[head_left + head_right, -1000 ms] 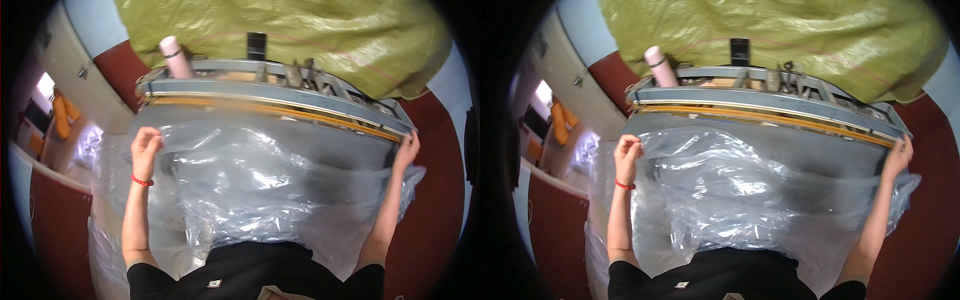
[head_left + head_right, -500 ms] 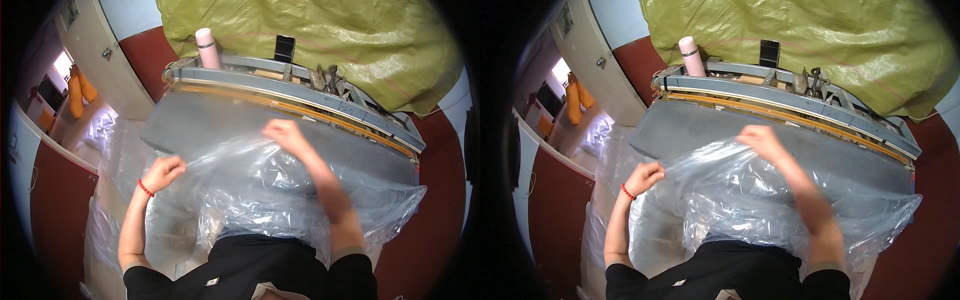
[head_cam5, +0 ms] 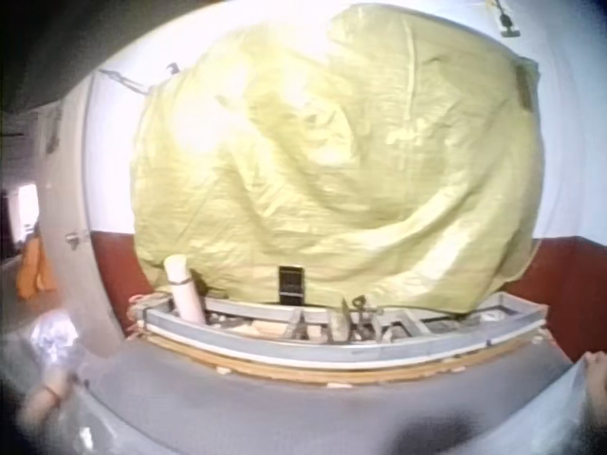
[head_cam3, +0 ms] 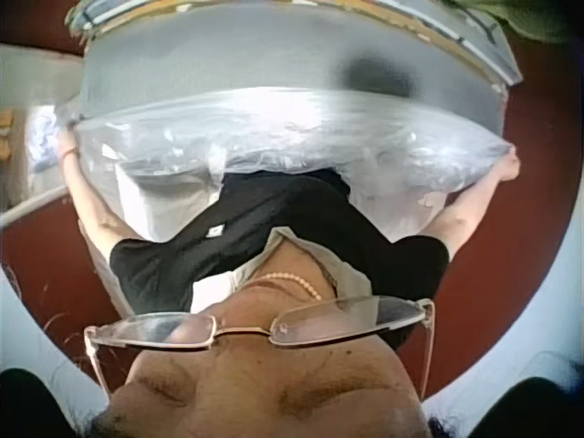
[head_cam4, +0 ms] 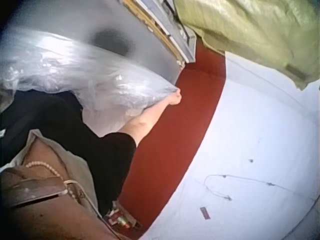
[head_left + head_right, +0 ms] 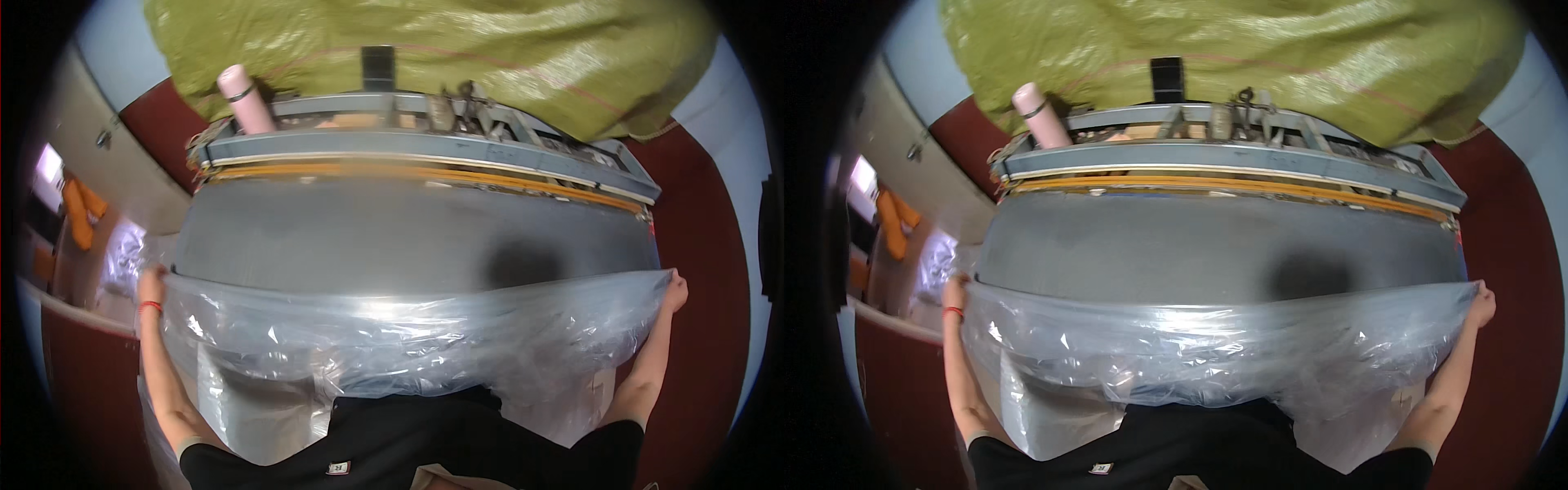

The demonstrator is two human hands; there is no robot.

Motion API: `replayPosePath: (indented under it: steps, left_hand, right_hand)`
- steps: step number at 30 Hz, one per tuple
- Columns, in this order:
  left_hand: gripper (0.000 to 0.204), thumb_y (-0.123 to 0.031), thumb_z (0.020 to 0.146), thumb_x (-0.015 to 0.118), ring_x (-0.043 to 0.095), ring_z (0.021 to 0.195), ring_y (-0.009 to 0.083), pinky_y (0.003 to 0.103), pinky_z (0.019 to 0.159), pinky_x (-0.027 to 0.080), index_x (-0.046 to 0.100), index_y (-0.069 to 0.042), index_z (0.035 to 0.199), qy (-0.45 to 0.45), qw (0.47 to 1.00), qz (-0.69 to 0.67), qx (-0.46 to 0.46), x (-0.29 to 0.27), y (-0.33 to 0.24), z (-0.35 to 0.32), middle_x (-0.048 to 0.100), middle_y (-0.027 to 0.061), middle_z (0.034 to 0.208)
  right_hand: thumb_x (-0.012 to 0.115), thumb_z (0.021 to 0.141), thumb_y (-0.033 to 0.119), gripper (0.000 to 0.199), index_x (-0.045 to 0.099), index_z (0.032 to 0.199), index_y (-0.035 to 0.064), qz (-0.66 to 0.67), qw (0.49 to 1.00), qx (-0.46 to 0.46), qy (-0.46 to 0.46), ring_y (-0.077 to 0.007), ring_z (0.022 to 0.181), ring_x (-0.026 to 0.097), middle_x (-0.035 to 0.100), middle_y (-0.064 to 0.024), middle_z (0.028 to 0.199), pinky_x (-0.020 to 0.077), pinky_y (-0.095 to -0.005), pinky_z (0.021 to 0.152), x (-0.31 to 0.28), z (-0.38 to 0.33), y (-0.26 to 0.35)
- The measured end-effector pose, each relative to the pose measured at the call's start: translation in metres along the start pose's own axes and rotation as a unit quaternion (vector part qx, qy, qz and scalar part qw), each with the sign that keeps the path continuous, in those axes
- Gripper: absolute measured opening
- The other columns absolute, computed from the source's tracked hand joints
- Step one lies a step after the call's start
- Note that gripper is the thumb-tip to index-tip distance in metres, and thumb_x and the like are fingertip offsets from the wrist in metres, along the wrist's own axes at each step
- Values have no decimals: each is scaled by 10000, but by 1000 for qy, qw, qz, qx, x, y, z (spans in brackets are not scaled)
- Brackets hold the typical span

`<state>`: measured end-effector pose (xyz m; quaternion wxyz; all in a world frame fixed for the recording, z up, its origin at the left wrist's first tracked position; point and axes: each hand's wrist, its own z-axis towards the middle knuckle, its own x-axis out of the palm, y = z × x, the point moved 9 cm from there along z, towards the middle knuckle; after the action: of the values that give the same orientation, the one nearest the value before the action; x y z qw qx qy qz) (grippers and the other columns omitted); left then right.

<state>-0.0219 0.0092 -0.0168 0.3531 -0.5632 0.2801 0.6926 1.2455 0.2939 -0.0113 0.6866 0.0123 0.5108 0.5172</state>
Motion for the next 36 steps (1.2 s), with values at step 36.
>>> replayPosePath:
  steps: [36]
  left_hand:
    - [583,-105,738,621,529,983,238,355,829,435,363,-7,1251,471,588,-412,513,-60,-692,-309,467,192,1177]
  right_hand:
    - [478,853,262,244,522,968,51,-243,967,56,51,-292,859,619,634,-143,894,495,-409,714,50,-33,36]
